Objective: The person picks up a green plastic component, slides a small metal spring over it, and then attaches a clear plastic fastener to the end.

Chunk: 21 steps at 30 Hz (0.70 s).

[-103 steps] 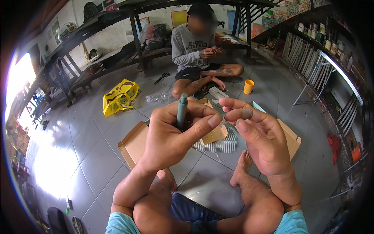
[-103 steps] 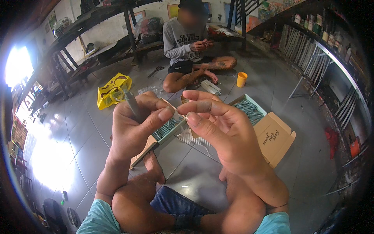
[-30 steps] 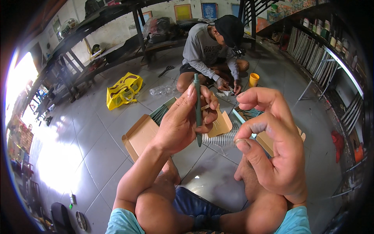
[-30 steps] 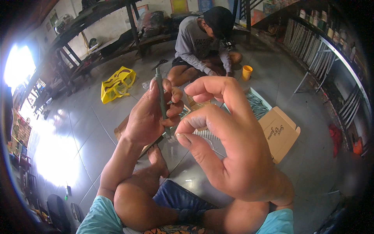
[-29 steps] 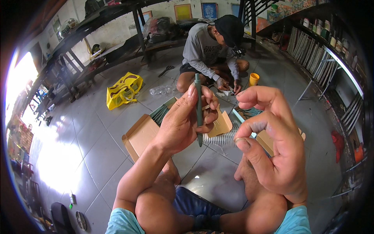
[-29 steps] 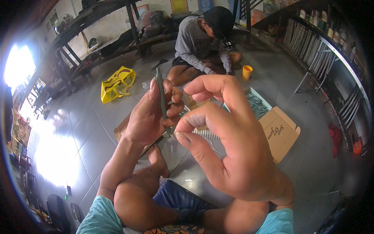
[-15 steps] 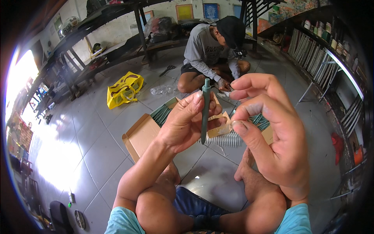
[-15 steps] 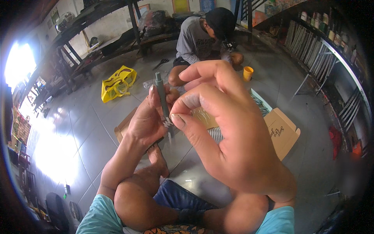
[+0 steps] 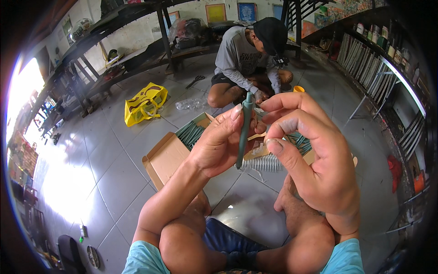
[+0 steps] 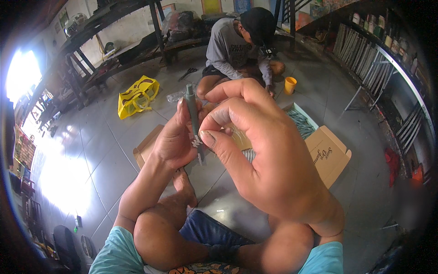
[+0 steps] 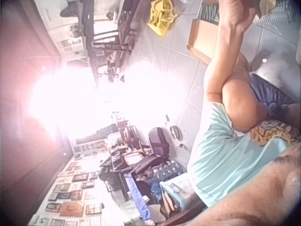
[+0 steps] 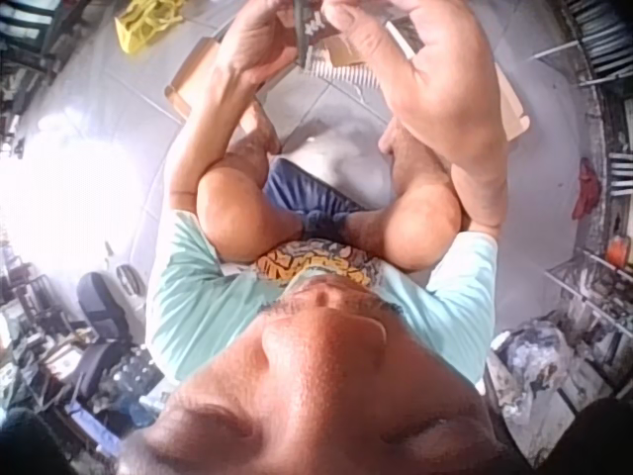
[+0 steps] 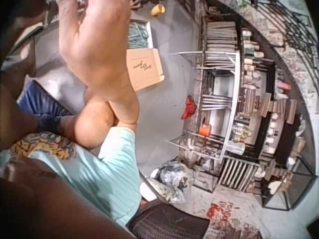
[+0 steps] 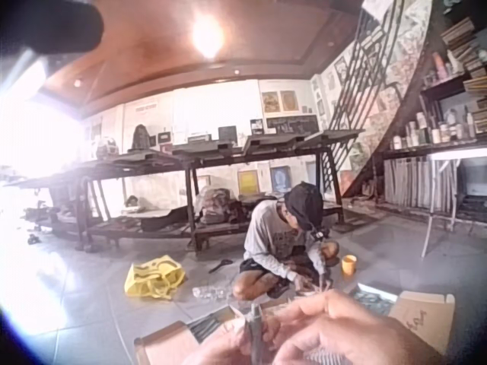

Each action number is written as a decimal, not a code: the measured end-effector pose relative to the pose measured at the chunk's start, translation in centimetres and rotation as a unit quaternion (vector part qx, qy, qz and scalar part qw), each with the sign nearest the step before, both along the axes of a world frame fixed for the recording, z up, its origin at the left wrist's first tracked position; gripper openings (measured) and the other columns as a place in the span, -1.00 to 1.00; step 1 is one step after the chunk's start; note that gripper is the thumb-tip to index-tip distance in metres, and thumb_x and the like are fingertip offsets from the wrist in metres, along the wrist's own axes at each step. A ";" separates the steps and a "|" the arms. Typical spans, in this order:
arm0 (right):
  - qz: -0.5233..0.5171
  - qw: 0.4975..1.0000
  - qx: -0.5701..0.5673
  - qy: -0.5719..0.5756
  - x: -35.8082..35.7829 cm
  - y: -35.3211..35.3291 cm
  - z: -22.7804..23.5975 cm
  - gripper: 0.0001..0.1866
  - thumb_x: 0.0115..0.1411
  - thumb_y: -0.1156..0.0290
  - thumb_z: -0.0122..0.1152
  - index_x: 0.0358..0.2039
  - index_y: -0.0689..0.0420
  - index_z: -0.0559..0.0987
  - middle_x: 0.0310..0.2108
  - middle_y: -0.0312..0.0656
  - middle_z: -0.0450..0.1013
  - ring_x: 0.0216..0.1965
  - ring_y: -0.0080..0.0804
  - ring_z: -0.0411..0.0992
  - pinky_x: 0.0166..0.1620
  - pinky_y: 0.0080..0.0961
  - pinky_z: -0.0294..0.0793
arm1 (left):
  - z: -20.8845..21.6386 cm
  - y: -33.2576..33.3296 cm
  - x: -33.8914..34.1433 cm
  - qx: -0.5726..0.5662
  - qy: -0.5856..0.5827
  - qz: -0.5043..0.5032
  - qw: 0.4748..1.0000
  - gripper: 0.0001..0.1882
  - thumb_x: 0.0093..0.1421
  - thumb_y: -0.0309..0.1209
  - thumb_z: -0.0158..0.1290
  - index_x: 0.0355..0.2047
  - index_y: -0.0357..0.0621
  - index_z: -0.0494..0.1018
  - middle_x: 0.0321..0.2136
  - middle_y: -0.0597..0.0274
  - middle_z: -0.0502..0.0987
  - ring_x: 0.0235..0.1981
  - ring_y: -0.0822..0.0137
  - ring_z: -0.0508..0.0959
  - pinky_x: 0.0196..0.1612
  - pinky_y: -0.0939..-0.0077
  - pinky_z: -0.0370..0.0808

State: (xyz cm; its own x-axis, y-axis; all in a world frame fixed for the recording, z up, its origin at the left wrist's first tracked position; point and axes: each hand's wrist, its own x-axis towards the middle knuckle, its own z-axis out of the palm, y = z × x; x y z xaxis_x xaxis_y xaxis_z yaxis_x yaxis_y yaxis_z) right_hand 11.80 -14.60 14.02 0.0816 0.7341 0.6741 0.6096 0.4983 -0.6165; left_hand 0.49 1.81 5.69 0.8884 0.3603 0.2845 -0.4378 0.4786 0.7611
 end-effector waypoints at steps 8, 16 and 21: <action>-0.004 1.000 0.003 -0.010 -0.1 0.2 0.1 -0.90 0.21 0.50 0.19 -0.37 0.27 0.50 -0.07 -0.02 0.44 -0.11 -0.33 0.44 0.01 -0.45 0.39 | 0.0 0.3 0.2 0.004 -0.007 -0.010 1.000 -0.26 0.17 0.18 0.09 0.12 -0.17 0.36 -0.01 0.02 0.51 -0.03 0.12 0.56 0.07 0.18 0.54; 0.016 0.999 -0.019 0.021 -0.5 0.0 0.3 -0.91 0.20 0.51 0.18 -0.37 0.27 0.50 -0.05 -0.02 0.42 -0.09 -0.35 0.43 0.05 -0.44 0.36 | 1.0 -0.6 0.5 0.026 -0.035 0.005 0.999 -0.29 0.24 0.15 0.03 0.20 -0.09 0.28 0.08 0.05 0.44 0.06 0.18 0.51 0.14 0.20 0.49; 0.021 0.999 -0.026 0.015 -0.5 -0.6 0.7 -0.93 0.20 0.52 0.18 -0.38 0.25 0.50 -0.01 -0.02 0.38 -0.02 -0.34 0.36 0.13 -0.39 0.29 | 1.8 -1.0 0.8 -0.051 -0.031 -0.024 0.998 -0.51 0.31 0.08 -0.01 0.07 0.04 0.33 -0.16 0.35 0.44 -0.13 0.40 0.45 0.08 0.29 0.42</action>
